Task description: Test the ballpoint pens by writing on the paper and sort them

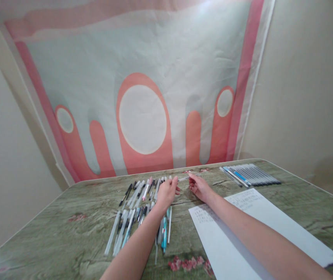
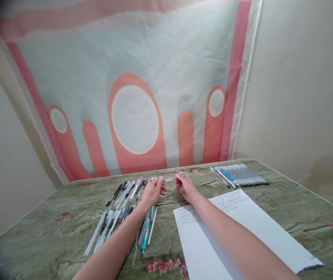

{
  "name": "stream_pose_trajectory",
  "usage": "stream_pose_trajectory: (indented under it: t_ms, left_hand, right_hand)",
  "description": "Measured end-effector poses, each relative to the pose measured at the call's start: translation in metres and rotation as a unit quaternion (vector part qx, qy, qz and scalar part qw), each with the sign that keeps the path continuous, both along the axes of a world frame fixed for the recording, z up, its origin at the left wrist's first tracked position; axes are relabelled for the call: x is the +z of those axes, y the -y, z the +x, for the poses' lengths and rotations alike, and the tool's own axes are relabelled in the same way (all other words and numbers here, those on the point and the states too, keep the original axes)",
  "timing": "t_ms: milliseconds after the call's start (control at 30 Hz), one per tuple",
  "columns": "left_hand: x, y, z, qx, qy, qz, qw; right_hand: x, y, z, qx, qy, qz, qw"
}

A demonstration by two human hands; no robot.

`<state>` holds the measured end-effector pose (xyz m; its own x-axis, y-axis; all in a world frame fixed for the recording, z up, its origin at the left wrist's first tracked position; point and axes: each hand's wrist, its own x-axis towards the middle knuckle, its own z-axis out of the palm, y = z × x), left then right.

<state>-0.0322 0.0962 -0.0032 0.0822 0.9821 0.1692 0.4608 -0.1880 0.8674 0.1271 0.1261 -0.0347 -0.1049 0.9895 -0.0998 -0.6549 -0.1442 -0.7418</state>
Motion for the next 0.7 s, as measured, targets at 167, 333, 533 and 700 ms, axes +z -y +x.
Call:
stream_pose_trajectory:
  t_ms: [167,333,533,700]
  left_hand:
    - [-0.0016,-0.0019,0.0008,-0.018,0.012,0.005,1.0]
    - [0.0008,0.0014,0.0001,-0.027,-0.024,0.078,0.996]
    - [-0.0003,0.0012,-0.0032,0.011,-0.085,0.133,0.987]
    - [-0.0047,-0.0025,-0.0037,0.011,-0.099,0.077,0.992]
  right_hand:
    - [-0.0009,-0.0006,0.0002,-0.003,0.0,0.0,1.0]
    - [-0.0034,-0.0023,0.0014,-0.005,-0.003,0.001,1.0]
    - [-0.0027,-0.0017,0.0009,0.001,-0.004,0.001,1.0]
    - [-0.0023,-0.0016,0.0,-0.008,0.002,-0.006,1.0]
